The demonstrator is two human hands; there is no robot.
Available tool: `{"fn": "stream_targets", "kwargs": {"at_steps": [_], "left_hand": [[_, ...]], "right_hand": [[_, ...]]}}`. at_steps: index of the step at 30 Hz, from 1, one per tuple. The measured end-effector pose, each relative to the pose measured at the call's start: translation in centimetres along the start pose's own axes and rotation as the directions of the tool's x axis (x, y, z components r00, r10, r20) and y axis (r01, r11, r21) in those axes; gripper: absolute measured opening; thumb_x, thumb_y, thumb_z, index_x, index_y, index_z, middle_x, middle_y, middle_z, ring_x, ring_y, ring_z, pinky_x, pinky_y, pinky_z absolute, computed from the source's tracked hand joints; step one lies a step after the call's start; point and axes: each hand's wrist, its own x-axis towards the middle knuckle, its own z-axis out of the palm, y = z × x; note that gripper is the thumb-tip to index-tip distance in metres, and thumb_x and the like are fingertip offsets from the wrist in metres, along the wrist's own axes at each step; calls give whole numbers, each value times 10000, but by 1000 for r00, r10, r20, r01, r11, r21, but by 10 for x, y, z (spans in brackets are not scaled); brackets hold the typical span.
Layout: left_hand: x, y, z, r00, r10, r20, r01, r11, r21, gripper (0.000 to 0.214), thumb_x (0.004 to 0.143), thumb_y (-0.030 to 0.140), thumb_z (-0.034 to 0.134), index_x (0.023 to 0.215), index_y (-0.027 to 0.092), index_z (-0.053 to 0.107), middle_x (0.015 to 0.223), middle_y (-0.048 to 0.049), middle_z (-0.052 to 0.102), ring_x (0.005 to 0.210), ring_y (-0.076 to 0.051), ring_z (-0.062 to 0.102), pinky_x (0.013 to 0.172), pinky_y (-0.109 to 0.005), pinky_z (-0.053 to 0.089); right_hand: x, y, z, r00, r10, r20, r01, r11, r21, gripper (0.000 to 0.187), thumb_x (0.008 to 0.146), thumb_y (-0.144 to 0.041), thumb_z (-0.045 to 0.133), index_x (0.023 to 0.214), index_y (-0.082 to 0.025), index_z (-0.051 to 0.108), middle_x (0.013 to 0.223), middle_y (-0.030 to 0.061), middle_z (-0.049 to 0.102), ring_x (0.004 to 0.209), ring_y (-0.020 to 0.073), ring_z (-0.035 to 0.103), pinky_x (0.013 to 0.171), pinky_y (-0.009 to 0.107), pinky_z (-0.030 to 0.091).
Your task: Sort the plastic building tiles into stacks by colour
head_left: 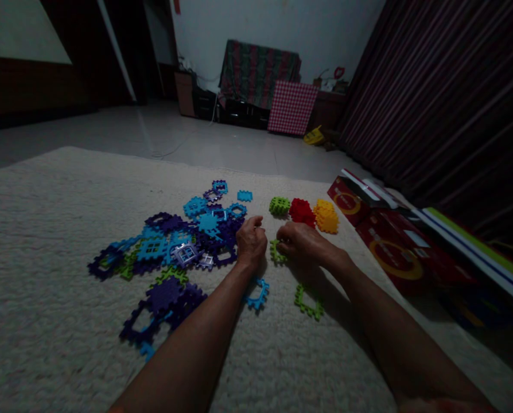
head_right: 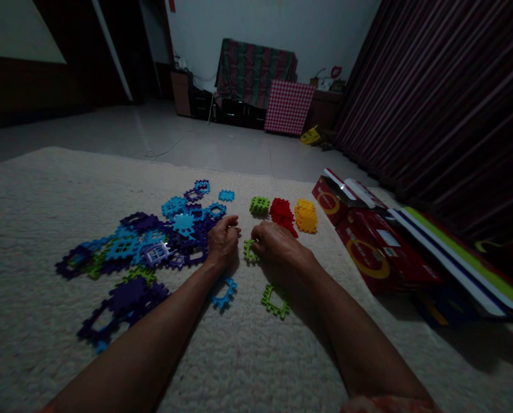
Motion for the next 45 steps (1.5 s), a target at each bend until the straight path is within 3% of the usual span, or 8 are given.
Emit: {"fn": "stream_targets", "kwargs": {"at_steps": [3,9,16,25,29,34,41,45], "left_hand": [[0,1,-1,1000,2,7,-2,1000,11,386,756,64,497,1053,147,730,1000,-86,742,865,-194,710,871,-331,571],[0,1,-1,1000,18,15,-18,999,28,392,771,58,478,1067,131,724,1004,-100,741,867,-195,713,879,-333,568],[0,2,0,1000,8,15,-8,1000,14,397,765,47,473,1053,145,726,1019,-92,745,870,-192,715,875,-329,574],[0,2,-1,1000,0,22,0,1000,2,402,767,56,472,1069,134,725,1020,-102,742,877,-197,718,881,-332,572],[0,4,-1,1000,-7,20,7,999,31,411,761,48,469,1073,131,724,1023,-104,744,897,-198,715,905,-331,562],[-1,6,-2,1000,-2,5,1,1000,26,406,746,40,475,1041,144,734,1025,-95,751,896,-201,716,899,-333,563],[-2,4,-1,1000,13,4,-13,1000,18,396,755,45,474,1034,160,731,1024,-79,750,897,-196,713,910,-348,562],[-2,4,-1,1000,24,8,-24,999,36,389,756,42,487,1039,154,730,1030,-80,750,886,-193,711,904,-347,564]], "right_hand": [[0,8,5,997,4,-76,1,999,55,260,898,-209,587,1143,-170,663,1072,116,693,946,202,638,795,278,454],[-7,6,4,996,-55,68,48,994,101,490,753,-296,752,1213,-208,610,1141,98,633,974,232,624,789,293,474],[-7,6,5,993,-73,92,60,989,133,383,749,-208,699,1124,-201,621,1108,90,610,937,210,600,774,282,459],[-4,10,8,994,-78,76,69,990,125,358,775,-237,695,1123,-202,616,1097,93,603,972,229,601,825,310,471],[0,15,16,991,-88,-103,104,981,161,464,789,-224,677,1240,-226,566,1175,91,582,1064,234,585,901,339,475],[8,21,19,940,-68,-334,134,975,177,509,824,-206,641,1317,-206,514,1272,122,561,1174,254,544,982,388,452],[24,21,22,862,36,-506,-55,998,-23,590,791,-161,654,1357,-158,484,1290,178,556,1188,332,481,997,458,372],[36,21,27,820,32,-571,-80,995,-60,575,800,-150,617,1359,-164,481,1302,169,553,1188,325,457,1023,457,302]]}}
